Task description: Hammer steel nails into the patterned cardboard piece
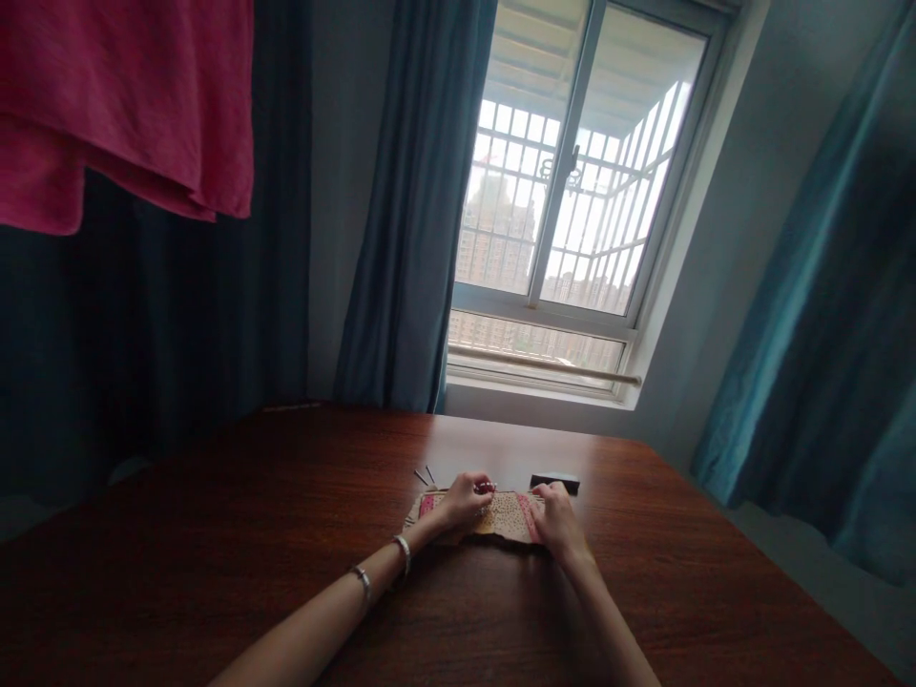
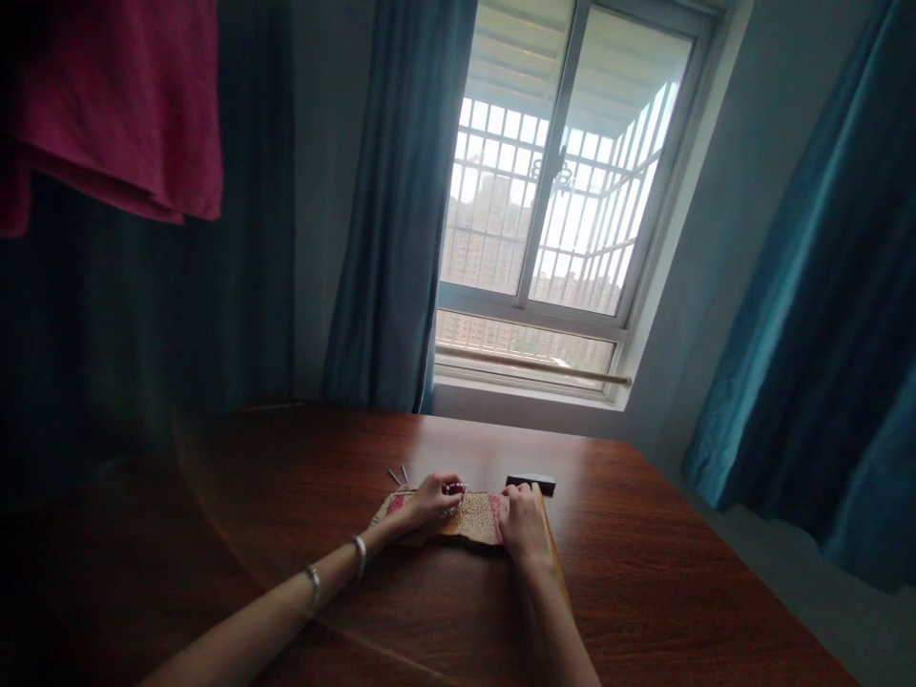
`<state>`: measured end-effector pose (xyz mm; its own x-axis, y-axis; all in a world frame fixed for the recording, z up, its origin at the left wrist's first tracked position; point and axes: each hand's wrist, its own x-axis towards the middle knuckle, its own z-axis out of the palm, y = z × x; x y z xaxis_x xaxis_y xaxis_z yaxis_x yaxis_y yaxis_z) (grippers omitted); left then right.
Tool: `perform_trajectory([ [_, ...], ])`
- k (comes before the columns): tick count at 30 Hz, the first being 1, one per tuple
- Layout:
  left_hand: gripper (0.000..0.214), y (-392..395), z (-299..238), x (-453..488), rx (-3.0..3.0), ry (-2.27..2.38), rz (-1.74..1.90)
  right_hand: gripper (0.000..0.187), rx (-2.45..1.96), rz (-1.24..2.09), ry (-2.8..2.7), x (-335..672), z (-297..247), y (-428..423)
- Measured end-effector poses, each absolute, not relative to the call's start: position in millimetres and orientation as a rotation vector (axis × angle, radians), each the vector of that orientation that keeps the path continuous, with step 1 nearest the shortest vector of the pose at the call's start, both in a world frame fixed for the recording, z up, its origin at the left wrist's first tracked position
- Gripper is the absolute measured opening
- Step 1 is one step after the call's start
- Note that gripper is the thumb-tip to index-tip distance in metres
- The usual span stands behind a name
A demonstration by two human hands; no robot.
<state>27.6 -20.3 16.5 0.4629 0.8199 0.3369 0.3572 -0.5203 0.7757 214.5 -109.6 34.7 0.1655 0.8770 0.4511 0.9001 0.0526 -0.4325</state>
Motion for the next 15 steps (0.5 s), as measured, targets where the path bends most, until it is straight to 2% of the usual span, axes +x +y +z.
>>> perform_trajectory([
  [3, 0.02, -20.2, 16.0, 27.4, 2.067, 0.988, 0.944, 0.034, -2.168, -0.235, -1.633, 237.1, 41.0, -140.4],
  [6, 0.02, -19.9, 16.2, 27.1, 2.071, 0.977, 0.933, 0.033, -2.438, -0.247, -1.559, 248.8, 32.4, -166.0],
  [10, 0.021, -20.0, 16.4, 26.4, 2.098, 0.958, 0.937, 0.025, -2.479, -0.154, -1.626, 252.7, 17.0, -182.4],
  [15, 0.022, -18.6, 13.2, 26.1, 2.142, 0.956, 0.947, 0.024, -2.352, -0.044, -1.617, 259.0, 13.6, -183.4],
])
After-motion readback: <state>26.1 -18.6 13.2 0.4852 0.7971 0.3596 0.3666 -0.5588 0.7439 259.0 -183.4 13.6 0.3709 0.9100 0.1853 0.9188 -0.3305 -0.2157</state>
